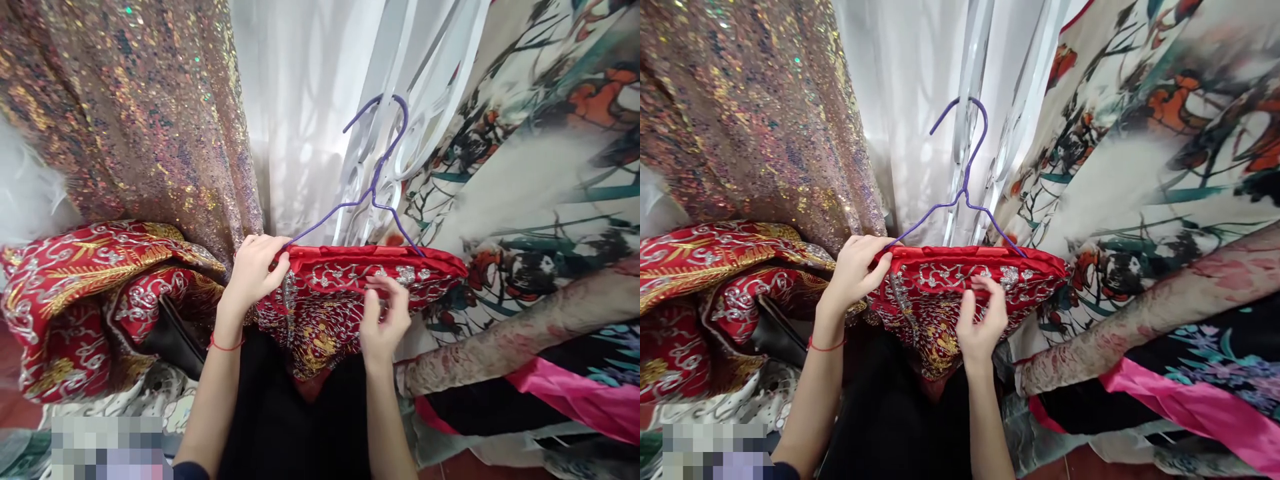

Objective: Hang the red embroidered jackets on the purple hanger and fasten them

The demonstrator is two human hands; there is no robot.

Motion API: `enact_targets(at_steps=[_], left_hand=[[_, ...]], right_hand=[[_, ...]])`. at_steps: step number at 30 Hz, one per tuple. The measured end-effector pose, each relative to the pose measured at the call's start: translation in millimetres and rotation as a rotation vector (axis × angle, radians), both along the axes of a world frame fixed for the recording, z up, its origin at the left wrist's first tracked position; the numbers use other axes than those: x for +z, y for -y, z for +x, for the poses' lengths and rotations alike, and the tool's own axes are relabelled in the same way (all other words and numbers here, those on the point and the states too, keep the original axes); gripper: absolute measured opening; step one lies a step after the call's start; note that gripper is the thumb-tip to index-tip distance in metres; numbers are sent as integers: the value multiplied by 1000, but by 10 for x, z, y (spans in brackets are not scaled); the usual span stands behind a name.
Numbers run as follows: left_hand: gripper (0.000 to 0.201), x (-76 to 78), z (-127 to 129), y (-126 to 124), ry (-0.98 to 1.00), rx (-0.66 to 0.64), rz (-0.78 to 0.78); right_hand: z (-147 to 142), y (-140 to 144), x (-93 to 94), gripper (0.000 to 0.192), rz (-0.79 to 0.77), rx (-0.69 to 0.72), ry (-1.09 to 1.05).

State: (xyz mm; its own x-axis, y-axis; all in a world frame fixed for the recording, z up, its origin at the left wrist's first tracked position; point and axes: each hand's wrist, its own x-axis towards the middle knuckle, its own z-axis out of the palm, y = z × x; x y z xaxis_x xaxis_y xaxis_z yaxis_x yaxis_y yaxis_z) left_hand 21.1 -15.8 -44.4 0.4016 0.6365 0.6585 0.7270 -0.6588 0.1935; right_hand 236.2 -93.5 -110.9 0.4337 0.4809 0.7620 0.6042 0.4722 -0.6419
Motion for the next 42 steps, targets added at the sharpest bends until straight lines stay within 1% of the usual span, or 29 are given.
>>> enact_targets(at_steps=[2, 4, 5, 7, 9, 11, 13, 16, 18, 20, 21, 22, 24, 25, 26, 27, 28, 30, 32, 33, 34, 36, 38, 40, 42], left_hand=[[31, 15, -13, 27, -10, -21, -26], [34, 32, -27, 60, -9, -51, -53], [35, 40, -34, 76, -5, -64, -68], [36, 55, -54, 101, 5, -82, -93], [38, 64, -81, 111, 5, -100, -111], [41, 68, -117, 102, -5, -125, -121], [47, 69, -163, 74, -20, -162, -126], [58, 68, -241, 9, -43, -225, -145], [64, 67, -287, -32, -49, -244, -155], [67, 65, -316, -57, -51, -249, -156], [68, 63, -321, -61, -53, -249, -156], [67, 59, -318, -60, -52, -245, -155], [65, 48, -292, -46, -36, -224, -149], [63, 42, -270, -36, -26, -209, -147], [59, 37, -244, -24, -14, -194, -143], [54, 34, -217, -13, -4, -178, -136], [48, 33, -189, -2, 3, -162, -130], [40, 41, -141, 22, 5, -133, -124], [36, 62, -106, 52, -2, -108, -133], [35, 76, -95, 71, -6, -99, -144], [33, 91, -88, 92, -7, -92, -154], [32, 117, -82, 139, -1, -78, -169], [34, 130, -82, 180, 3, -69, -178], [36, 126, -80, 204, 1, -54, -177], [36, 113, -75, 207, -9, -37, -171]], right_hand=[[-190, -30, 105, 16, 11, 100, 226], [-374, -69, 189, 22, 8, 202, 426], [-459, -90, 214, 28, -11, 220, 504], [-597, -133, 229, 40, -70, 190, 609], [-684, -172, 209, 46, -111, 135, 654], [-720, -199, 183, 44, -102, 124, 664], [-718, -213, 169, 37, -83, 151, 664], [-650, -205, 144, 20, -88, 225, 680], [-539, -174, 60, 15, -48, 275, 715], [-363, -116, -118, 14, 32, 285, 717], [-254, -77, -240, 14, 63, 256, 682], [-137, -32, -373, 16, 62, 204, 625], [95, 67, -629, 19, 58, 32, 442], [192, 116, -727, 20, 42, -44, 344], [264, 160, -792, 22, 24, -88, 264], [304, 196, -819, 23, -1, -96, 210], [308, 219, -808, 25, -25, -65, 185], [202, 213, -690, 22, -80, 74, 196], [-23, 135, -493, 13, -138, 217, 212], [-164, 75, -385, 10, -169, 257, 195], [-313, 9, -280, 12, -197, 268, 179], [-607, -120, -98, 19, -227, 253, 179], [-860, -215, 29, 21, -232, 184, 164], [-1042, -262, 98, 21, -233, 99, 135], [-1150, -267, 126, 23, -252, 31, 124]])
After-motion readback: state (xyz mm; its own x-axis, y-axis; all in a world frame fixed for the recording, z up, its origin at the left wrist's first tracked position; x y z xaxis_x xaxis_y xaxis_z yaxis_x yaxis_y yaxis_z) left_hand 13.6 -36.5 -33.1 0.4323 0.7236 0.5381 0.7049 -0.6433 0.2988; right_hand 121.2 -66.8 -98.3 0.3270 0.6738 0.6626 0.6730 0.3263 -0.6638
